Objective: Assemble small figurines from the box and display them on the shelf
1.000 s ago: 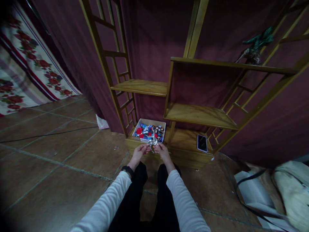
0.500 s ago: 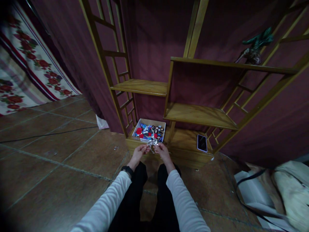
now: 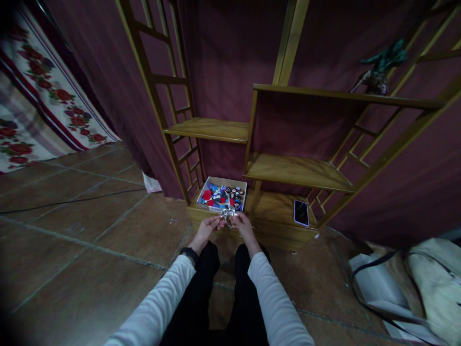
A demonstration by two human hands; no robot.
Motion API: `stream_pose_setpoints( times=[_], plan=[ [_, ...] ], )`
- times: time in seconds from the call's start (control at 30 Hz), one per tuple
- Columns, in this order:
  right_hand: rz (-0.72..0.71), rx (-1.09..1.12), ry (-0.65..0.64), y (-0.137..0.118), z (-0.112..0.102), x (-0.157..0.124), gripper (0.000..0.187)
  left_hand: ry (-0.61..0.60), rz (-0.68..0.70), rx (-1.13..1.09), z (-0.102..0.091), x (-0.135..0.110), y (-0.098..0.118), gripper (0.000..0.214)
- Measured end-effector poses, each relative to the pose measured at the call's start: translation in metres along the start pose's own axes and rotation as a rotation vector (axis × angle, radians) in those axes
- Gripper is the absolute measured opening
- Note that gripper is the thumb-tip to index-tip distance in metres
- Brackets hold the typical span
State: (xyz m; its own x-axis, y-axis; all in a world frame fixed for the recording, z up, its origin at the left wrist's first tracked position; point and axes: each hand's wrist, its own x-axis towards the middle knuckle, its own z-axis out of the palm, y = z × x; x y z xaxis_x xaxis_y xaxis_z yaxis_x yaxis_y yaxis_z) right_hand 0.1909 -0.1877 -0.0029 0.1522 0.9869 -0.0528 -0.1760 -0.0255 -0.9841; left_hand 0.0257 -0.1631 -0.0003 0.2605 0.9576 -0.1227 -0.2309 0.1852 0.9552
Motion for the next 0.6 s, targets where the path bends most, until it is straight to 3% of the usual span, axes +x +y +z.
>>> stream_pose_setpoints(
  times=[0.4, 0.6],
  plan=[
    [-0.002, 0.026, 0.082, 0.0044, 0.0002, 0.0035, 0.042, -0.104, -0.130, -0.052, -0.0032, -0.0040, 0.0059, 0.035],
    [0.005, 0.053, 0.089, 0.0064, 0.0011, 0.0071, 0.042, -0.220, -0.180, -0.067, -0.0035, -0.0062, 0.0096, 0.037]
  ],
)
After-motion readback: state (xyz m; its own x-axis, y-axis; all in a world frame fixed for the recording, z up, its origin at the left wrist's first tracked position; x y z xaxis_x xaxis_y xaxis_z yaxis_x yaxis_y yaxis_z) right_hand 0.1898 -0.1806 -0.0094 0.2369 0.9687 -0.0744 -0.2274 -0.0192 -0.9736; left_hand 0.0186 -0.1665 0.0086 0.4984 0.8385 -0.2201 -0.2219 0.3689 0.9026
